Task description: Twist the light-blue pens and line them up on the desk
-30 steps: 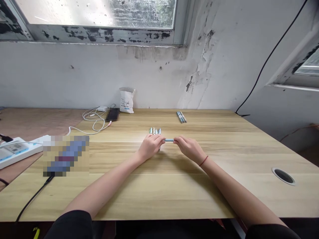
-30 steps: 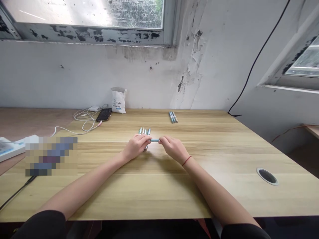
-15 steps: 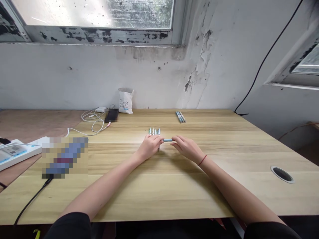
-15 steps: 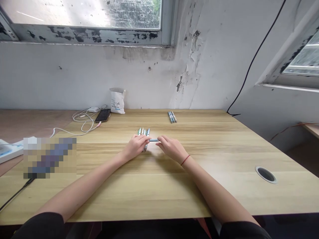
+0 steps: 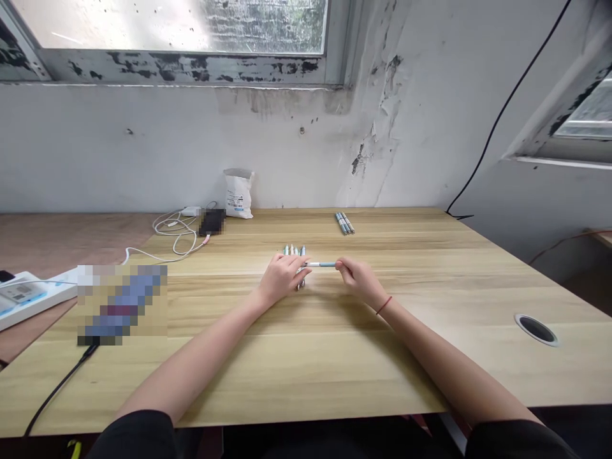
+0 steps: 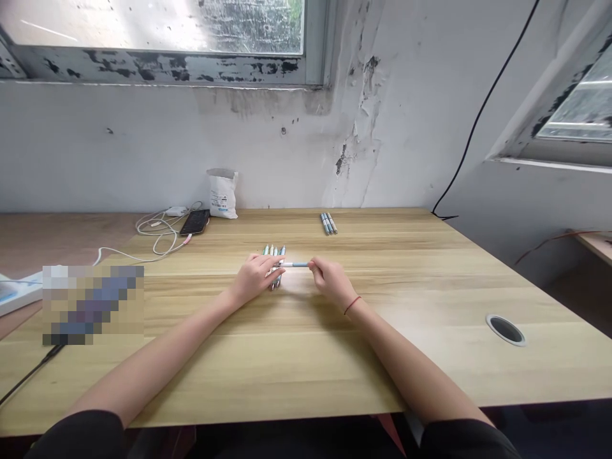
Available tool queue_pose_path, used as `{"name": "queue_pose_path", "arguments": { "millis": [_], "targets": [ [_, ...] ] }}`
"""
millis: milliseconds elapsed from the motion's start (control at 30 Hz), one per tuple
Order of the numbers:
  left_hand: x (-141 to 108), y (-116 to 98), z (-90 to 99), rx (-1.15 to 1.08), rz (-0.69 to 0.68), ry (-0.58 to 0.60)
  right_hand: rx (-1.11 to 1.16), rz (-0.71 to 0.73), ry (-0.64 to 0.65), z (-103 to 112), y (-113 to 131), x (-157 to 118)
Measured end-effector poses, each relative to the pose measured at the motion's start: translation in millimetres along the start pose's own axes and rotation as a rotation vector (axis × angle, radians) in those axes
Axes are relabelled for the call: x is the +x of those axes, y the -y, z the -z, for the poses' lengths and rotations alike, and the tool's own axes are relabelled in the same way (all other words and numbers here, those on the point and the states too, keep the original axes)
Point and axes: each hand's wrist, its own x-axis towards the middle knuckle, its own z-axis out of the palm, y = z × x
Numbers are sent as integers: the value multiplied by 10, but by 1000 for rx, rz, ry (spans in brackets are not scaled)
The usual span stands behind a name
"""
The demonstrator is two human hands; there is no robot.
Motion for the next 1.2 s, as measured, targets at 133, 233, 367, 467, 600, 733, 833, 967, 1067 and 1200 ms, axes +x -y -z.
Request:
{"name": "queue_pose_path", "arguments": {
  "millis": [133, 233, 367, 467, 600, 733, 833, 967, 1067, 1200],
  "targets": [
    [-5, 102, -8, -56, 117, -38, 59, -92, -23, 23, -89, 30],
    [-7, 115, -15, -85, 126, -28, 61, -48, -11, 38, -123, 33],
    [-8, 86, -10, -107, 115, 5, -27, 100, 21, 46, -111, 10],
    [-8, 81, -12, -88, 116, -32, -147, 139, 60, 52, -128, 22],
    [-7, 91, -31, -4, 169, -145, -219, 49, -143, 174, -371, 133],
    [-8, 87, -67, -9, 182, -101, -334, -371, -344, 439, -878, 204],
    [-8, 58, -93, -32, 183, -67, -465, -655, -188, 556, -1222, 158],
    [-9, 9, -109, -44, 176, -47, -519, -721, -71, 475, -1411, 151],
    [-11, -8, -111, -49, 186, -38, -519, -706, -75, 331, -1417, 297],
    [-15, -2, -117, -60, 202, -28, -505, -695, -92, 164, -1428, 597]
  ]
}}
